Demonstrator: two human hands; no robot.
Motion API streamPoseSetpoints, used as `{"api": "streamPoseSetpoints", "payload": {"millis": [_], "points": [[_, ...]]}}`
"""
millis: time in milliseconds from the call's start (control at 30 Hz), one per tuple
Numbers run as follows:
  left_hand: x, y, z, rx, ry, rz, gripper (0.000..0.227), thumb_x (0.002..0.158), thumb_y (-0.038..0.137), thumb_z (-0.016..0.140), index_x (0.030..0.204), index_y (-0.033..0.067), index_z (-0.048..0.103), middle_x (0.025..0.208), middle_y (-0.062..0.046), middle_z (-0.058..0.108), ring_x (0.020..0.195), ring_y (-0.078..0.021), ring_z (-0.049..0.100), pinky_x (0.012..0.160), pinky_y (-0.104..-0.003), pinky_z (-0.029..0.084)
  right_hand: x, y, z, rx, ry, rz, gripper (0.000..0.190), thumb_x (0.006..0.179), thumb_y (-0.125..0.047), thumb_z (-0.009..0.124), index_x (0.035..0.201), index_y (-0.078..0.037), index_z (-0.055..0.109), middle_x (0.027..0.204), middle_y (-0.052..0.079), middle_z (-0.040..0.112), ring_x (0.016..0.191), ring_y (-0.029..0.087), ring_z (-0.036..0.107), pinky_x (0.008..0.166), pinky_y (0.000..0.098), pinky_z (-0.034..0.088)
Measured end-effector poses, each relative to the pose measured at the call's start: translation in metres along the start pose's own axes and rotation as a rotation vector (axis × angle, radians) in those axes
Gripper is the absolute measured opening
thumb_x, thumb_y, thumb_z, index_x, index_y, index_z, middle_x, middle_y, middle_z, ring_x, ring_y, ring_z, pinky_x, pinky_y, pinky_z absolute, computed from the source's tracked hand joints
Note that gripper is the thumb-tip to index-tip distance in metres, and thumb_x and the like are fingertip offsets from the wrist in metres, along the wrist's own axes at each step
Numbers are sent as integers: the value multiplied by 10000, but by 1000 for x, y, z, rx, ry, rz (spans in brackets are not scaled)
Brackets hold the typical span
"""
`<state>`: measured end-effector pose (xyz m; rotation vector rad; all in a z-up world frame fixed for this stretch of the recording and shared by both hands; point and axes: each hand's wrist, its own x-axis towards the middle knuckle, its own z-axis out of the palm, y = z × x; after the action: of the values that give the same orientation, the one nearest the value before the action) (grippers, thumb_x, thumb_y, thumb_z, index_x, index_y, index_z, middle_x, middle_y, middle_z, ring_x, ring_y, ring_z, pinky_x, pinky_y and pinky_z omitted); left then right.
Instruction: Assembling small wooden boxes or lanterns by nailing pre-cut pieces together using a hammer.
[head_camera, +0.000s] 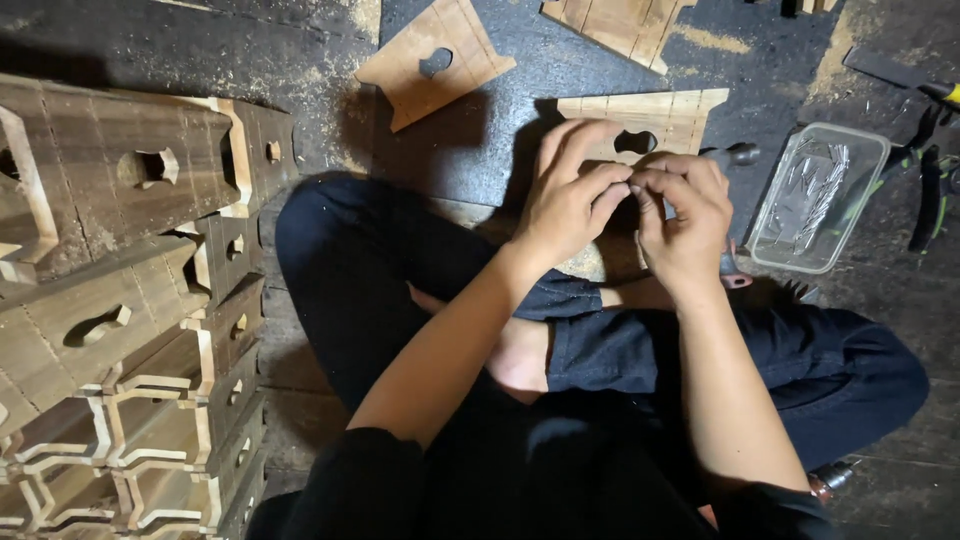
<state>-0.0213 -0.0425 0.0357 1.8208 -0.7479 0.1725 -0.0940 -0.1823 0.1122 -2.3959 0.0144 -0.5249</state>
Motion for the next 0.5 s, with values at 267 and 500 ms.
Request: {"api": "streamPoseSetpoints", "payload": {"millis": [267, 500], "points": [[6, -5, -3, -6, 9, 73, 59, 979, 263, 723, 960, 228, 766, 1083, 45, 692, 1117, -254, 604, 959, -405, 520, 0, -7, -15, 176, 73, 169, 129, 1019, 112, 772, 1110, 23, 754, 1166, 207, 604, 1065, 386, 630, 934, 480, 511], [-1, -16, 2, -180, 66, -68, 192, 1076, 265, 593, 1130, 267, 777, 1024, 70, 776, 994, -193, 689, 928, -347, 484, -11, 7, -13, 283, 151, 258, 187, 1015, 163, 771, 1180, 100, 710, 1152, 197, 475, 1008, 317, 626, 892, 429, 569]]}}
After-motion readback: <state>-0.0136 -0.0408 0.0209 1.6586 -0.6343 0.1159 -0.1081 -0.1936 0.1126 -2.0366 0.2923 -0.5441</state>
